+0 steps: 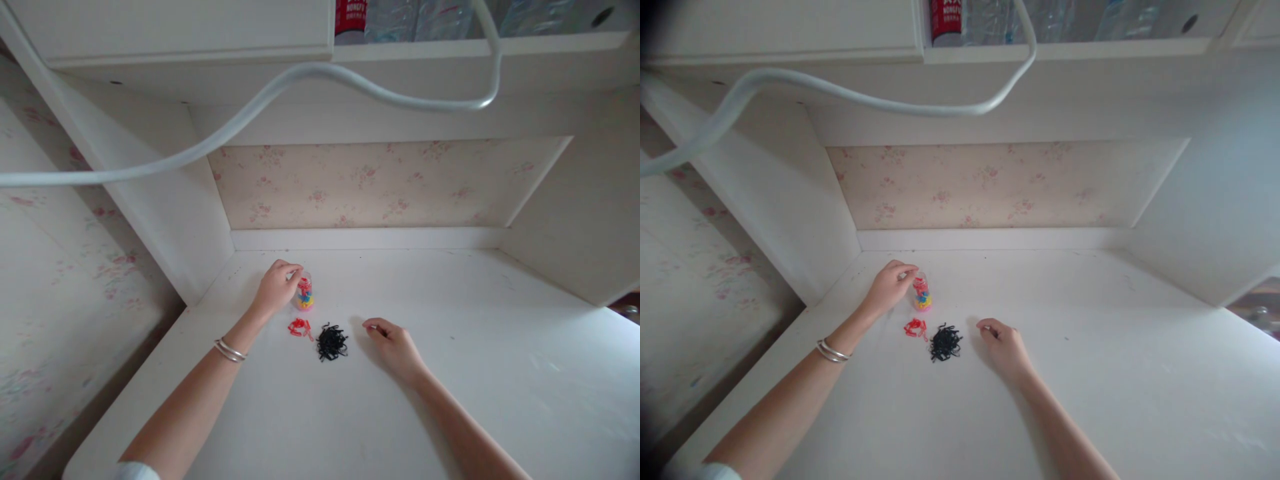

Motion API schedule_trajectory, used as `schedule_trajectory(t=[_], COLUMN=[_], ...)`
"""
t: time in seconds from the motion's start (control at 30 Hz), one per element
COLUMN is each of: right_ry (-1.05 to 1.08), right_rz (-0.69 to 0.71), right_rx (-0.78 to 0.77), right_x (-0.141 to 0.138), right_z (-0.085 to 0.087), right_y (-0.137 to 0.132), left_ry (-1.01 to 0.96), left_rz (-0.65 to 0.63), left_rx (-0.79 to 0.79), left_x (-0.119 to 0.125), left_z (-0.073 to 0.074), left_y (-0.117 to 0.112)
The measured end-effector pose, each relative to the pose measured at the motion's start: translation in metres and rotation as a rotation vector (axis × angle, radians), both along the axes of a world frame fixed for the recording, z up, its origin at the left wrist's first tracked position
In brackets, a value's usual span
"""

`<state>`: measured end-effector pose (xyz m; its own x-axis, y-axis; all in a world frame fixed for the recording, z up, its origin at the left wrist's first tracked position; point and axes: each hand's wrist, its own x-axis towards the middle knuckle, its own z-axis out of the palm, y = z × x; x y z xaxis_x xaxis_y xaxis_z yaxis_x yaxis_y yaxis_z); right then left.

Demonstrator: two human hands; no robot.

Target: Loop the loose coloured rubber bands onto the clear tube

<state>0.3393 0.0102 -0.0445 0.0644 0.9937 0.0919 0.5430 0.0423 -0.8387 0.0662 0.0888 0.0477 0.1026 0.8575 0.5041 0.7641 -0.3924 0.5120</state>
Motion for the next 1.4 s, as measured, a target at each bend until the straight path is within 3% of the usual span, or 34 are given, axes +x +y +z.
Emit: schedule_trajectory(t=[0.2, 0.37, 0.47, 0.6, 0.7, 0.9, 1.2, 1.4], right_ry=[0.002, 0.109, 0.079, -0.211, -0.513, -0.890, -0.930, -0.745], right_rz=[-0.005, -0.041, 0.018, 0.304, 0.442, 0.422, 0.395, 0.330], right_rx=[-0.026, -0.065, -0.045, 0.051, 0.103, 0.146, 0.130, 0.116], right_x=[0.000, -0.003, -0.021, -0.066, -0.100, -0.131, -0.132, -0.128], right_z=[-0.001, 0.005, 0.016, 0.038, 0.048, 0.045, 0.040, 0.047], right_y=[0.001, 0.007, 0.007, -0.001, -0.004, 0.004, 0.006, 0.007], left_ry=[-0.121, 0.015, 0.081, 0.195, 0.281, 0.333, 0.382, 0.364], left_rz=[0.059, -0.100, -0.074, -0.050, -0.040, -0.035, 0.029, 0.072], left_rx=[-0.001, -0.264, -0.345, -0.392, -0.400, -0.398, -0.351, -0.320], left_x=[-0.012, -0.029, -0.037, -0.037, -0.033, -0.033, -0.028, -0.029], left_z=[-0.015, -0.050, -0.064, -0.066, -0.064, -0.068, -0.075, -0.078], left_y=[-0.021, -0.059, -0.073, -0.082, -0.084, -0.086, -0.084, -0.081])
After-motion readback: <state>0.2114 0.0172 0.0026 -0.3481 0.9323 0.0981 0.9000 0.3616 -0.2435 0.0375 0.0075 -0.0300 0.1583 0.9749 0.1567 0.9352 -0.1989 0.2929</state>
